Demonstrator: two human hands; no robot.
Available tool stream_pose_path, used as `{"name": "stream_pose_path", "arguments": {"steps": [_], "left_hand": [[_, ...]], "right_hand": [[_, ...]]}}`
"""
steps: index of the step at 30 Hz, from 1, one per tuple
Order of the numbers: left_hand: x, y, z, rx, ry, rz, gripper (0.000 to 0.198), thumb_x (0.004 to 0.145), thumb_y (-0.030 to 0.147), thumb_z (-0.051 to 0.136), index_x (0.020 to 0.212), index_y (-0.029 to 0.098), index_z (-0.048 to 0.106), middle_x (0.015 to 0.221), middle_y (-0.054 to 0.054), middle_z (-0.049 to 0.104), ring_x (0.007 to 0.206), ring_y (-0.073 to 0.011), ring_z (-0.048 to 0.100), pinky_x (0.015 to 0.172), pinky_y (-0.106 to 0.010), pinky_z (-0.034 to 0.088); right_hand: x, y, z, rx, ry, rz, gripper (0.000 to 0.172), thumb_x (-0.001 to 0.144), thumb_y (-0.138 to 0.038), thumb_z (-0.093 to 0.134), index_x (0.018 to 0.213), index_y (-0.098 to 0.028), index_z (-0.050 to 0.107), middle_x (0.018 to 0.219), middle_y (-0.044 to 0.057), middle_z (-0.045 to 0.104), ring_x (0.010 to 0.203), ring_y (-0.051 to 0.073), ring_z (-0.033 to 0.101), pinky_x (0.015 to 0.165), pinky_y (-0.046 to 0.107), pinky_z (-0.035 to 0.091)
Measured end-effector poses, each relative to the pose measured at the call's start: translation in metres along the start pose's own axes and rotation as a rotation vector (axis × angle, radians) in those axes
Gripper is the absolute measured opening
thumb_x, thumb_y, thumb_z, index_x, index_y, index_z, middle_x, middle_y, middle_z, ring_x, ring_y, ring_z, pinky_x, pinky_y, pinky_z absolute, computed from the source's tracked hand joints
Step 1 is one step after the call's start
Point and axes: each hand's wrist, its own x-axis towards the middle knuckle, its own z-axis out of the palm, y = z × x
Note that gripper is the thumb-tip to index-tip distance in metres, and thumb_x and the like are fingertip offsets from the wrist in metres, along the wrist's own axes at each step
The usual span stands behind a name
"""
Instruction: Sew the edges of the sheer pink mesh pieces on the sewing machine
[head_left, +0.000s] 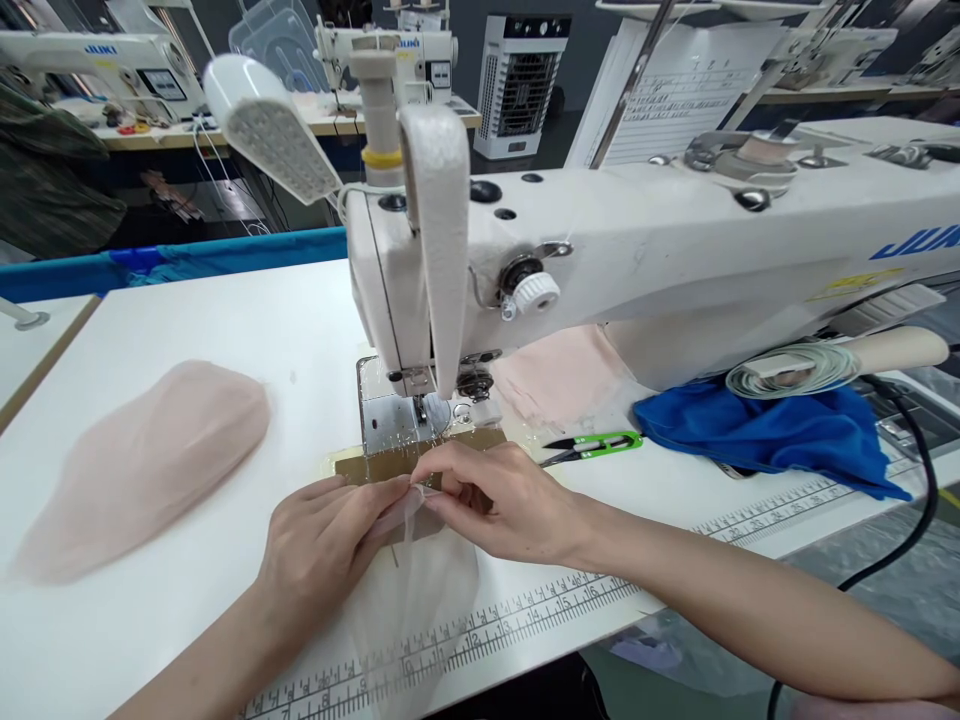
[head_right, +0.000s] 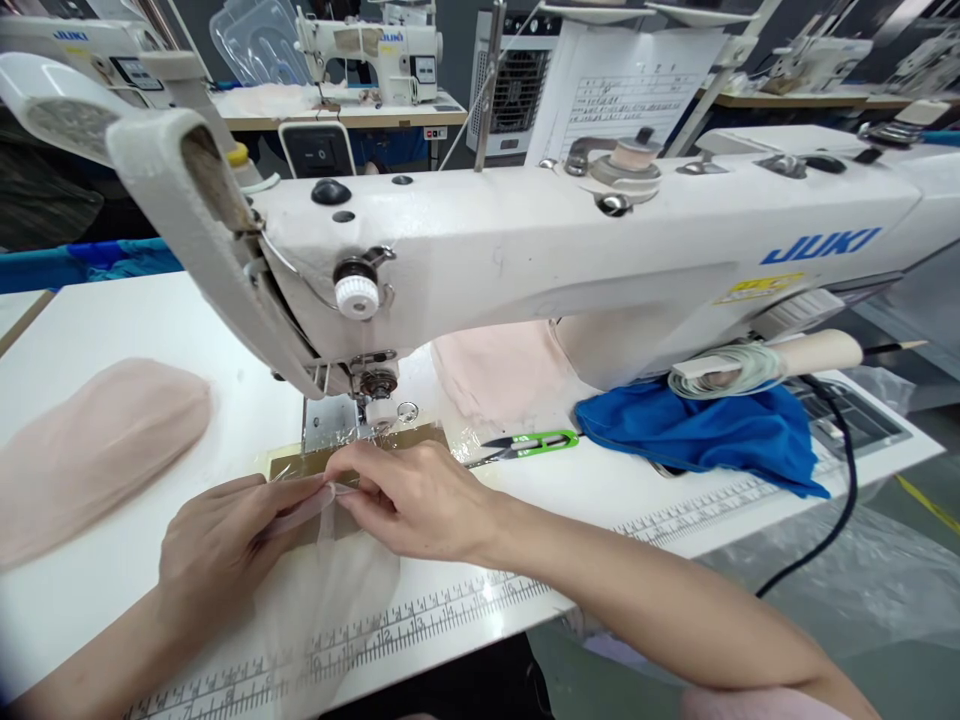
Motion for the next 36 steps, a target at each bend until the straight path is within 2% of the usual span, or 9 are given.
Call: {"name": "stream_pose_path", "arguments": {"steps": [6, 10, 14, 19, 24, 32, 36], "left_hand": [[-0.0016, 0.0004, 0.0019, 0.023, -0.029, 0.025, 0.007, 0.094, 0.020, 0.054, 0.089, 0.020, 0.059, 0.052, 0.007, 0.058, 0.041, -0.0081, 0.047, 0.046, -0.019, 0.036], [-0.0003, -0.0008, 0.0046, 0.021, 0.046, 0.100, 0.012, 0.095, 0.020, 0.053, 0.086, 0.015, 0.059, 0.052, 0.007, 0.058, 0.040, -0.0064, 0.045, 0.044, -0.018, 0.034], [0.0006, -0.0006, 0.0053, 0.022, 0.055, 0.119, 0.011, 0.095, 0.019, 0.054, 0.088, 0.014, 0.059, 0.052, 0.007, 0.058, 0.040, -0.0062, 0.043, 0.044, -0.019, 0.034], [-0.0001, 0.0006, 0.0050, 0.003, 0.031, 0.095, 0.012, 0.096, 0.020, 0.052, 0.087, 0.015, 0.058, 0.053, 0.006, 0.059, 0.041, -0.0063, 0.046, 0.045, -0.019, 0.034], [-0.0015, 0.0024, 0.0047, -0.031, 0.025, 0.054, 0.012, 0.097, 0.023, 0.051, 0.090, 0.016, 0.058, 0.054, 0.006, 0.060, 0.042, -0.0066, 0.048, 0.045, -0.018, 0.038], [0.0022, 0.0039, 0.0024, -0.076, 0.015, 0.053, 0.012, 0.098, 0.021, 0.049, 0.094, 0.018, 0.060, 0.052, 0.008, 0.060, 0.039, -0.0053, 0.046, 0.042, -0.017, 0.038], [0.0010, 0.0049, 0.0029, -0.110, 0.023, 0.017, 0.012, 0.097, 0.024, 0.051, 0.093, 0.019, 0.061, 0.057, 0.007, 0.066, 0.042, -0.0053, 0.053, 0.044, -0.016, 0.041]], "right_hand": [[-0.0021, 0.0004, -0.0001, -0.057, -0.027, -0.010, 0.008, 0.092, -0.015, 0.049, 0.099, -0.017, 0.053, 0.058, -0.010, 0.046, 0.045, 0.005, 0.043, 0.044, 0.016, 0.034], [-0.0029, 0.0017, 0.0003, -0.093, -0.023, -0.054, 0.015, 0.093, -0.015, 0.049, 0.107, -0.016, 0.051, 0.059, -0.010, 0.047, 0.045, 0.004, 0.044, 0.043, 0.016, 0.033], [-0.0027, 0.0032, 0.0006, -0.124, -0.025, -0.080, 0.019, 0.091, -0.013, 0.049, 0.110, -0.016, 0.050, 0.059, -0.011, 0.047, 0.044, 0.004, 0.045, 0.043, 0.015, 0.034], [-0.0025, 0.0023, 0.0002, -0.130, -0.006, -0.095, 0.010, 0.091, -0.014, 0.050, 0.100, -0.018, 0.048, 0.058, -0.011, 0.044, 0.044, 0.004, 0.042, 0.043, 0.015, 0.032], [-0.0034, 0.0024, 0.0006, -0.125, 0.010, -0.112, 0.012, 0.090, -0.011, 0.050, 0.099, -0.018, 0.047, 0.058, -0.012, 0.043, 0.043, 0.003, 0.041, 0.042, 0.014, 0.031], [-0.0033, 0.0021, -0.0007, -0.101, -0.013, -0.069, 0.018, 0.088, -0.012, 0.050, 0.105, -0.015, 0.050, 0.056, -0.011, 0.046, 0.044, 0.004, 0.047, 0.043, 0.015, 0.035], [-0.0028, 0.0022, -0.0007, -0.107, -0.021, -0.060, 0.015, 0.088, -0.013, 0.049, 0.103, -0.016, 0.052, 0.056, -0.011, 0.048, 0.045, 0.005, 0.048, 0.043, 0.015, 0.036]]}}
